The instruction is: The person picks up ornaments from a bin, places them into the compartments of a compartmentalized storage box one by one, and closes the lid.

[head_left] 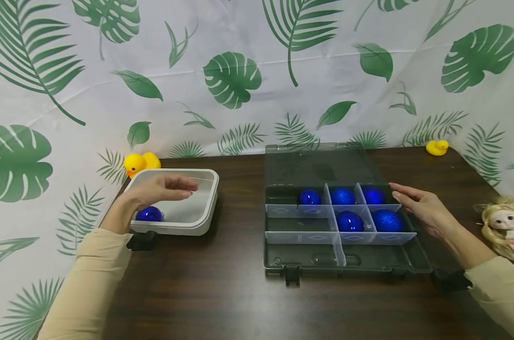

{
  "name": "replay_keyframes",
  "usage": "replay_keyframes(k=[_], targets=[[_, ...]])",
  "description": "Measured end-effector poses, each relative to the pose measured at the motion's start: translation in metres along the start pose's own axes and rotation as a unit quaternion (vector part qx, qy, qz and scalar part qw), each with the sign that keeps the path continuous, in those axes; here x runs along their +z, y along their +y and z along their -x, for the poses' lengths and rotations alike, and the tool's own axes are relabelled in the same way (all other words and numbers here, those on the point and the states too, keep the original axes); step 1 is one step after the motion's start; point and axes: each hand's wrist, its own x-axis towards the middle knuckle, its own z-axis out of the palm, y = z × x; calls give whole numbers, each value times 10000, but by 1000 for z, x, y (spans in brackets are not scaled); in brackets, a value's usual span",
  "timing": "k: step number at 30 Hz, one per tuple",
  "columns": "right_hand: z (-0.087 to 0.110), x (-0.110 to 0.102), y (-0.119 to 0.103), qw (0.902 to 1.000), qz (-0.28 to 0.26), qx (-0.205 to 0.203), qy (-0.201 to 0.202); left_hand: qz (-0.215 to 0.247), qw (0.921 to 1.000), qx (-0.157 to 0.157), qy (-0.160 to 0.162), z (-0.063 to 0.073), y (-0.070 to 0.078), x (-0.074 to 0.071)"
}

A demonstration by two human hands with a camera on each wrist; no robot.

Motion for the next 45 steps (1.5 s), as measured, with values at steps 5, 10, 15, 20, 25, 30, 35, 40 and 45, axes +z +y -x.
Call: replay_keyframes(k=[5, 10, 15, 20, 25, 30, 35, 40, 45], targets=[[0, 0, -1, 10000, 62, 17, 11, 59, 9983, -431, 390, 25, -28, -22], [2, 0, -1, 10000, 59, 47, 23, -38, 9949, -768, 653, 35, -41, -30], [2, 0, -2, 10000, -25, 31, -13, 24, 9928, -992, 666, 39, -47, -32], [1, -1, -2, 10000, 23, 20, 2, -24, 9910, -1232, 528, 39, -47, -34], [0, 0, -1, 10000, -57, 12, 7, 301, 9895, -1397, 228, 36, -49, -33], [1, 0, -1, 10000, -7, 21, 34, 349, 9886, -1463, 84, 34, -51, -31], [2, 0, 0, 10000, -15, 1, 17, 116, 9888, -1485, 68, 34, -52, -31], [1, 0, 1, 10000, -36, -3, -2, 173, 9878, -1546, 78, 34, -51, -31], [1, -1, -2, 10000, 2, -12, -13, 290, 9866, -1578, 295, 34, -49, -30]])
